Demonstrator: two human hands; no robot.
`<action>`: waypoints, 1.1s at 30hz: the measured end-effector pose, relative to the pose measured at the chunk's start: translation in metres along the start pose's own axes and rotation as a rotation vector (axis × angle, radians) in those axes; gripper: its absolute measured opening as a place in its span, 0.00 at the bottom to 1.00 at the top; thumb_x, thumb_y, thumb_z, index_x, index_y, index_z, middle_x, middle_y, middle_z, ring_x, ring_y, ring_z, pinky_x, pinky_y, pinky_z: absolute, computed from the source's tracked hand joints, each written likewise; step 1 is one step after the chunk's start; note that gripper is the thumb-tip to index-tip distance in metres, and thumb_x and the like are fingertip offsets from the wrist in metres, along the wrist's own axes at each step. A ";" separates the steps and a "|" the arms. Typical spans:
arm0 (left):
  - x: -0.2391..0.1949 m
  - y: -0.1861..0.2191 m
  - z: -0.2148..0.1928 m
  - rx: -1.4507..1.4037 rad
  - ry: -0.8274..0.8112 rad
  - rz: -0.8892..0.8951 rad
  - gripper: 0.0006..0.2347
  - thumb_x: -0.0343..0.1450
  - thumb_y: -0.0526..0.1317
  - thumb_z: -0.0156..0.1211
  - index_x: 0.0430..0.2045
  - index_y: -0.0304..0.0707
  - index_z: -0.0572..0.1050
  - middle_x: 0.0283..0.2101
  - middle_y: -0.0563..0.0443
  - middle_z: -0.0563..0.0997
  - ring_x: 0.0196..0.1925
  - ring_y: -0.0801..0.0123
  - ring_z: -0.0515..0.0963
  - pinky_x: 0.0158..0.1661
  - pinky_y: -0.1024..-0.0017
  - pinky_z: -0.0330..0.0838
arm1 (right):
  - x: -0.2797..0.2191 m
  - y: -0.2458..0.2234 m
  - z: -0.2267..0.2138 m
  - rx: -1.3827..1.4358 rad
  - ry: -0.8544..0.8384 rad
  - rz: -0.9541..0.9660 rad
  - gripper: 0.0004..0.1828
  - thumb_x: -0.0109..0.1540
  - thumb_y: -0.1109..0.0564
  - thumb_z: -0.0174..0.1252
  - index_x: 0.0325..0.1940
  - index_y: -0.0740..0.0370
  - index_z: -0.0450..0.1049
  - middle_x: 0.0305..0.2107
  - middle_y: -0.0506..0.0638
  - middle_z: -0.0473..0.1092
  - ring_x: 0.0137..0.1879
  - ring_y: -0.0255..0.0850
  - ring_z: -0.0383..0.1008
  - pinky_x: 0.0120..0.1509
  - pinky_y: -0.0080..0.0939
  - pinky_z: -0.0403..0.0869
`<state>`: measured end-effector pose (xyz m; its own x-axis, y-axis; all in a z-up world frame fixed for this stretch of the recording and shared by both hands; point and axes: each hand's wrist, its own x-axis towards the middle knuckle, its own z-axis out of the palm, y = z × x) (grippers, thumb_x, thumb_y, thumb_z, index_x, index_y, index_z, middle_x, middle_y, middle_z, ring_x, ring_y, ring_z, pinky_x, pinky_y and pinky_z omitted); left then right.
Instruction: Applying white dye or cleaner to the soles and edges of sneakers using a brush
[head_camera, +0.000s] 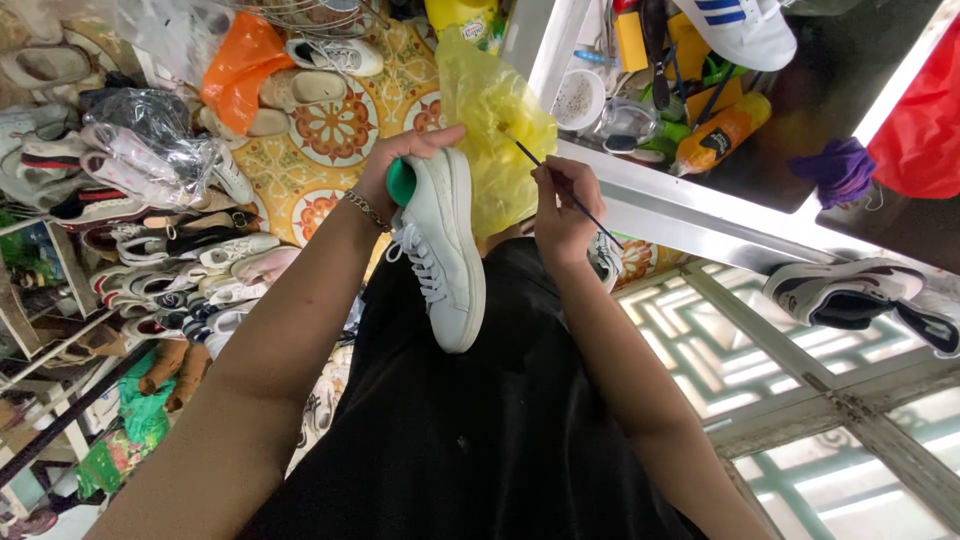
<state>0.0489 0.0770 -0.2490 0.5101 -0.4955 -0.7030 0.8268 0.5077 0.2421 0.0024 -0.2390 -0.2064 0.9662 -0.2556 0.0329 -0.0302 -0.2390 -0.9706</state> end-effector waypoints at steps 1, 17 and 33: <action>0.002 -0.001 -0.004 0.001 -0.001 -0.006 0.32 0.77 0.39 0.59 0.84 0.39 0.79 0.74 0.41 0.88 0.69 0.61 0.83 0.82 0.61 0.69 | -0.002 0.007 0.003 -0.002 0.003 0.004 0.08 0.78 0.70 0.74 0.61 0.72 0.86 0.44 0.63 0.84 0.49 0.57 0.95 0.55 0.54 0.93; 0.020 -0.006 0.007 -0.015 0.263 -0.126 0.30 0.72 0.39 0.69 0.75 0.52 0.87 0.72 0.36 0.90 0.68 0.52 0.87 0.81 0.52 0.72 | 0.012 0.030 -0.009 0.572 0.269 0.747 0.17 0.76 0.63 0.76 0.68 0.66 0.82 0.47 0.61 0.89 0.48 0.51 0.97 0.55 0.45 0.98; -0.001 0.002 0.052 -0.003 0.294 -0.116 0.33 0.71 0.42 0.72 0.80 0.56 0.83 0.84 0.35 0.80 0.80 0.47 0.80 0.86 0.44 0.65 | 0.011 0.012 -0.034 0.282 0.092 0.108 0.13 0.76 0.72 0.75 0.63 0.73 0.82 0.44 0.68 0.84 0.47 0.55 0.93 0.56 0.51 0.94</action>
<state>0.0620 0.0419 -0.2130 0.3218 -0.3255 -0.8891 0.8745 0.4622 0.1473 0.0037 -0.2763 -0.2093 0.9338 -0.3520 -0.0646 -0.0465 0.0597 -0.9971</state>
